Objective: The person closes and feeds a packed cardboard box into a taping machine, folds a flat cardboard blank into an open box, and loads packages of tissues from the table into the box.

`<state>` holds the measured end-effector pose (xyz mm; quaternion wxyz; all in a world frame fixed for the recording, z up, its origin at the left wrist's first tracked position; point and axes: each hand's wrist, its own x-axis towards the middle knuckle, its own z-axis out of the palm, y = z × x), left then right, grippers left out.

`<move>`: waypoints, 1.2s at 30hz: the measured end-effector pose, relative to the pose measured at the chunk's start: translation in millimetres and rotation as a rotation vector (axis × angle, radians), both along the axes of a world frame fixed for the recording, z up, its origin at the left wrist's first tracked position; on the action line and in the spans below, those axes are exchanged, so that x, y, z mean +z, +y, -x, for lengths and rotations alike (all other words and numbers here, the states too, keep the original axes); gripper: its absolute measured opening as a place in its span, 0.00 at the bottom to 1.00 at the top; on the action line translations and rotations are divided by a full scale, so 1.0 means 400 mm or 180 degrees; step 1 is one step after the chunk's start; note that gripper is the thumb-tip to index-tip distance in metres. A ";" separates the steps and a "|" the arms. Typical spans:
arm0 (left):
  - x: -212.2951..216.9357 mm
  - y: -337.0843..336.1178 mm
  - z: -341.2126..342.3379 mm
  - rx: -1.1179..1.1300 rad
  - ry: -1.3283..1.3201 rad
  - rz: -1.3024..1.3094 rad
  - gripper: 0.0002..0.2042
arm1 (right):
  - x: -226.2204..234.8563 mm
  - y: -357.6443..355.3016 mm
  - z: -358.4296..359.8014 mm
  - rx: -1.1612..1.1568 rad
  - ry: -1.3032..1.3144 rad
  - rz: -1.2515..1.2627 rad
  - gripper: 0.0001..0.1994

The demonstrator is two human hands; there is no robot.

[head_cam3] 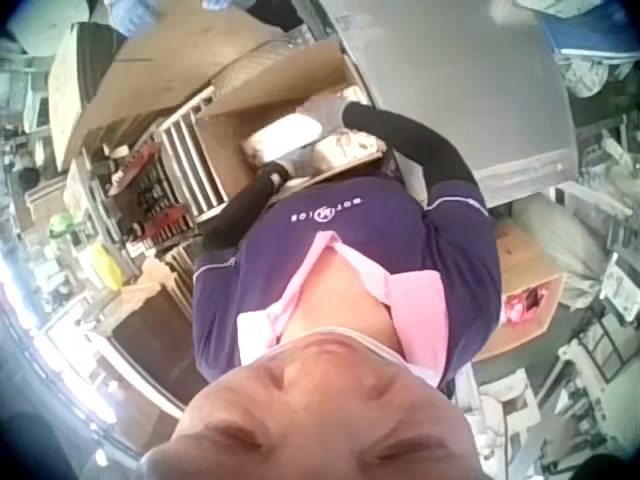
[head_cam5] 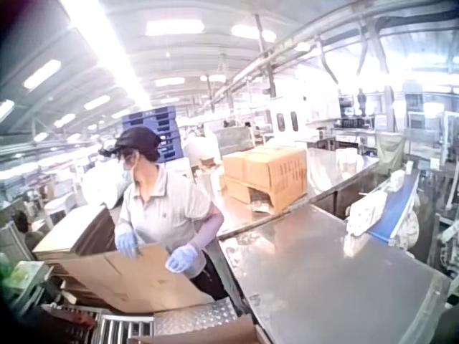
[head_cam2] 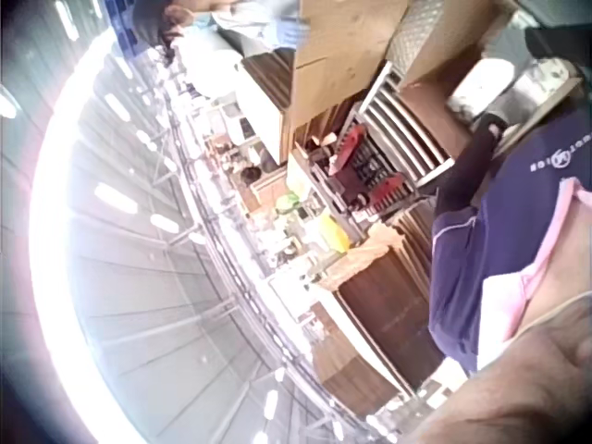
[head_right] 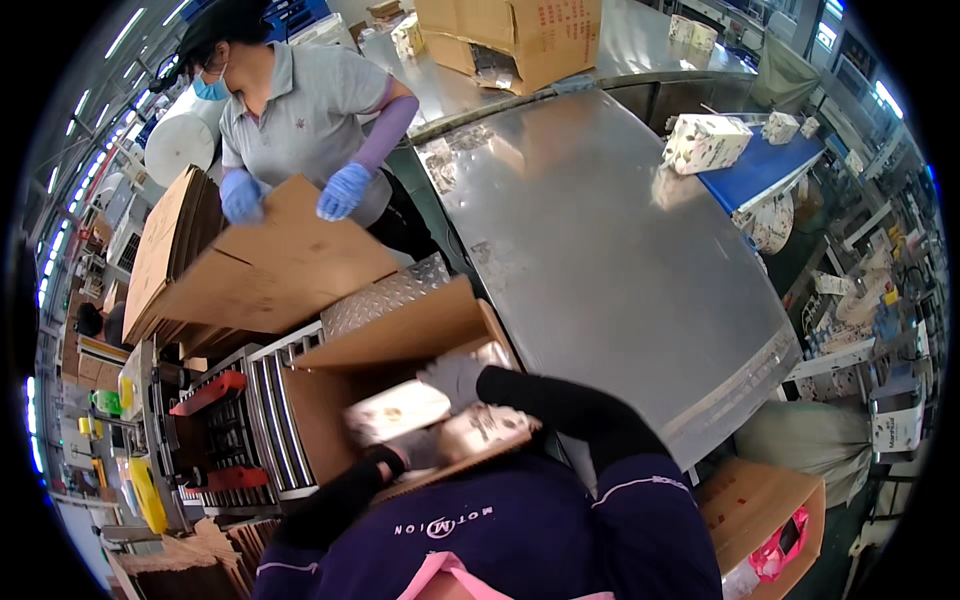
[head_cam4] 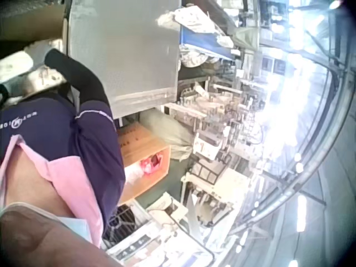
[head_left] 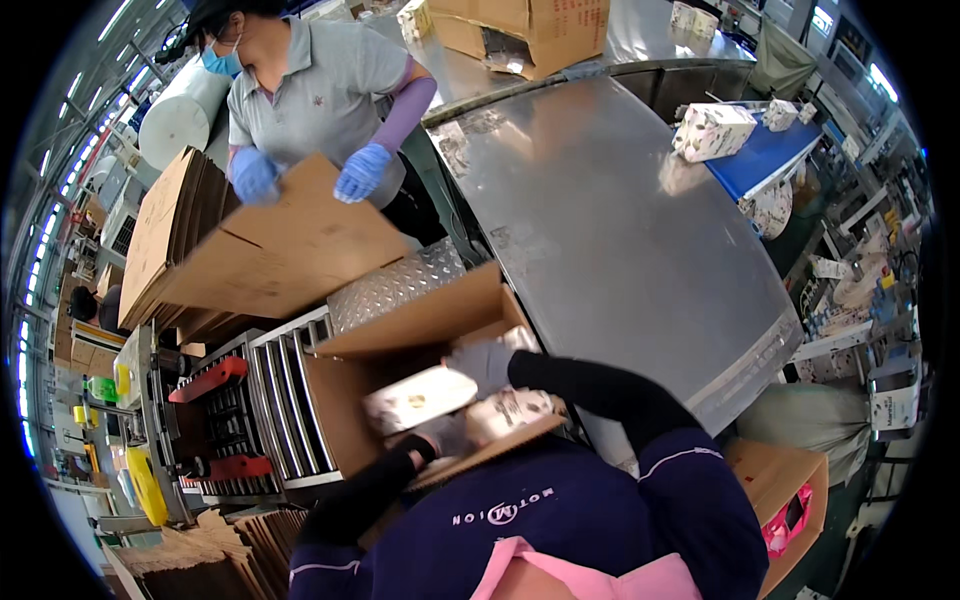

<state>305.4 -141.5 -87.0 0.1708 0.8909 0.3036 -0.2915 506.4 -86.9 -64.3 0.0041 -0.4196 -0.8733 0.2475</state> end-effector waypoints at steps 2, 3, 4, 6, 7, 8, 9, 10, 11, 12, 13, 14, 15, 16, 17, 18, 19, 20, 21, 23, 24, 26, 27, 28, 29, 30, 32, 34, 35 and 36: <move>0.002 0.006 -0.029 0.0307 0.0298 0.0637 0.44 | -0.213 -0.006 0.025 -0.0048 -0.0339 0.0251 0.46; 0.079 0.022 -0.057 0.0126 0.0473 0.0674 0.42 | -0.285 -0.005 0.032 -0.0079 -0.0482 0.0373 0.47; 0.087 0.039 -0.048 -0.0325 0.0605 0.0335 0.38 | -0.316 -0.009 0.042 -0.0189 -0.0706 0.0552 0.48; 0.085 0.102 -0.032 0.0179 0.0849 0.0719 0.31 | -0.341 -0.022 0.032 -0.0407 -0.0953 0.0714 0.49; 0.032 0.113 0.010 0.0268 0.0709 0.0476 0.29 | -0.321 -0.023 0.023 -0.0481 -0.0967 0.0684 0.49; 0.083 0.116 -0.014 0.0710 0.0656 0.0257 0.29 | -0.251 -0.022 0.000 -0.0318 -0.1058 0.0932 0.47; 0.070 0.123 -0.008 0.0629 0.0729 0.0262 0.28 | -0.157 -0.026 -0.014 -0.0099 -0.1148 0.1154 0.45; 0.017 0.124 0.008 0.0426 0.0708 0.0254 0.28 | -0.108 -0.031 -0.056 0.0041 -0.0676 0.1157 0.42; 0.014 0.119 0.001 0.0385 0.0640 0.0315 0.28 | -0.073 -0.037 -0.115 0.0163 -0.0186 0.1152 0.39; 0.042 0.121 -0.024 0.0291 0.0628 0.0497 0.28 | -0.028 -0.037 -0.220 -0.0041 0.0980 0.1460 0.33; 0.067 0.121 -0.046 0.0214 0.0643 0.0683 0.28 | -0.075 -0.043 -0.323 -0.0273 0.1749 0.0807 0.28; 0.050 0.109 -0.017 0.0338 0.0680 0.0745 0.28 | 0.108 -0.009 -0.406 -0.0984 0.1237 0.1199 0.22; 0.035 0.100 -0.003 0.0336 0.0720 0.0785 0.28 | 0.202 0.004 -0.506 -0.1525 0.1593 0.0415 0.15; 0.038 0.099 -0.009 0.0411 0.0794 0.0734 0.27 | 0.228 0.047 -0.624 -0.1840 0.0974 -0.0664 0.15; 0.054 0.106 -0.029 0.0232 0.0713 0.0501 0.26 | 0.163 0.076 -0.773 -0.2318 -0.0546 -0.2140 0.16; 0.051 0.110 -0.027 0.0300 0.0608 0.0473 0.26 | 0.199 0.142 -0.859 -0.2823 -0.1859 -0.2290 0.23; 0.046 0.123 -0.030 0.0290 0.0485 0.0423 0.26 | 0.169 0.176 -0.991 -0.2734 -0.2850 -0.2678 0.25; 0.042 0.137 -0.031 0.0090 0.0346 0.0343 0.26 | 0.136 0.204 -1.126 -0.2649 -0.3857 -0.3034 0.27; 0.109 0.149 -0.071 0.0331 0.0769 0.0511 0.27 | 0.101 0.254 -1.177 -0.2678 -0.3973 -0.2650 0.28; 0.047 0.114 -0.008 -0.0504 0.0479 -0.0491 0.23 | 0.090 0.374 -1.188 -0.3157 -0.2996 -0.1430 0.30; -0.019 0.109 0.049 -0.0784 0.0117 -0.0917 0.20 | 0.113 0.431 -1.158 -0.3731 -0.1966 -0.0668 0.30; -0.156 0.124 0.126 -0.1168 -0.0299 -0.1085 0.17 | 0.113 0.494 -1.123 -0.3938 -0.2486 -0.0879 0.21; -0.238 0.122 0.180 -0.0932 -0.0136 -0.0522 0.16 | 0.137 0.528 -1.046 -0.3646 -0.2487 -0.0792 0.19; -0.315 0.116 0.233 -0.0743 0.0011 -0.0071 0.16 | 0.152 0.534 -0.992 -0.3482 -0.2696 -0.0858 0.33; -0.370 0.112 0.278 -0.0605 0.0125 0.0260 0.15 | 0.234 0.492 -0.931 -0.3464 -0.2201 -0.0524 0.42; -0.417 0.104 0.322 -0.0798 0.0308 0.0372 0.15 | 0.209 0.498 -0.893 -0.3847 -0.1587 -0.0775 0.46; -0.430 0.098 0.307 -0.1286 0.0397 0.0468 0.15 | 0.176 0.453 -0.849 -0.4294 -0.1123 -0.0937 0.51; -0.032 0.123 -0.013 0.0343 0.0907 0.0792 0.28 | 0.143 0.343 -0.906 -0.4533 -0.1207 -0.0648 0.53; -0.056 0.140 0.034 -0.0134 0.0800 0.0685 0.31 | 0.167 0.305 -0.889 -0.4567 -0.1143 -0.0613 0.53; 0.075 0.126 -0.053 -0.0039 0.1045 0.0605 0.30 | 0.183 0.260 -0.872 -0.4484 -0.1129 -0.0583 0.52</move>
